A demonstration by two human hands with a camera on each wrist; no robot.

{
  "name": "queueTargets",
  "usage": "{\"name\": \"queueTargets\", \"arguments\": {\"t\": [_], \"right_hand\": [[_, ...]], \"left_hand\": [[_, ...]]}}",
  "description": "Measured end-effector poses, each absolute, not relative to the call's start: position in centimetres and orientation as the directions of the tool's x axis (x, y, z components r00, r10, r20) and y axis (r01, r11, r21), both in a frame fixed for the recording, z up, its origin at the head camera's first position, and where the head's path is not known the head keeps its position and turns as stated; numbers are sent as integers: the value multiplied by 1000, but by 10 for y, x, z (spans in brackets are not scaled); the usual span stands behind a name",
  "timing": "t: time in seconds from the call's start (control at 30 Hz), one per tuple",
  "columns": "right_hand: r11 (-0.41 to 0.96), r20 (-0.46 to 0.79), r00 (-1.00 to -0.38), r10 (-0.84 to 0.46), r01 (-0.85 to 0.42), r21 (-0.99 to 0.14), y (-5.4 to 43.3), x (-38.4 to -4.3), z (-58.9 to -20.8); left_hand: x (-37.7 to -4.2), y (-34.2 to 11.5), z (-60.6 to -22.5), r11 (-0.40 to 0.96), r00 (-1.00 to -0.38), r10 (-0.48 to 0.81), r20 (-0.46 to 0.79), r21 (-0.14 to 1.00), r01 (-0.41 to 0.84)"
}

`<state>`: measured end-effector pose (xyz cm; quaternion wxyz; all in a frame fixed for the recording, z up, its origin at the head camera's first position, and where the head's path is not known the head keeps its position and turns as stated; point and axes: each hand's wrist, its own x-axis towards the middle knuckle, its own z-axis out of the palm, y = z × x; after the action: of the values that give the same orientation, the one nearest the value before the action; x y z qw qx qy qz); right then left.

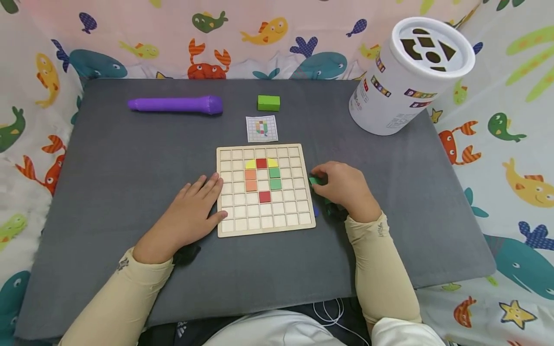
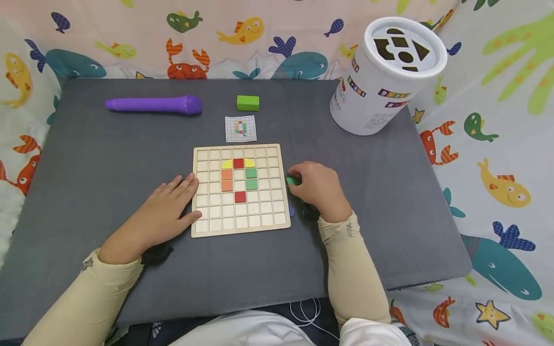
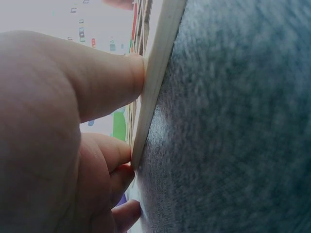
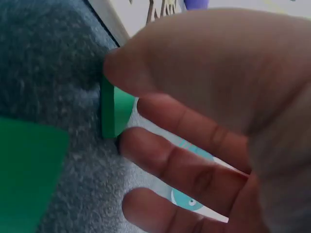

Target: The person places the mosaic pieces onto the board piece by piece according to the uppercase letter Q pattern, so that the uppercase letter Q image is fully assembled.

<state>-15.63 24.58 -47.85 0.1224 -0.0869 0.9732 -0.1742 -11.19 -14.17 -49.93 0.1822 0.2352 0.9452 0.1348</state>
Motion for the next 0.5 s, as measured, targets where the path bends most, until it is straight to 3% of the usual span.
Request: {"name": "queueTargets", "arguments": {"t": [0.5], "right_hand": [[939, -142, -966, -217, -166, -302, 240, -154, -480]], "left_hand": [[-110, -143, -498, 856, -833, 485, -268, 339, 389]]}}
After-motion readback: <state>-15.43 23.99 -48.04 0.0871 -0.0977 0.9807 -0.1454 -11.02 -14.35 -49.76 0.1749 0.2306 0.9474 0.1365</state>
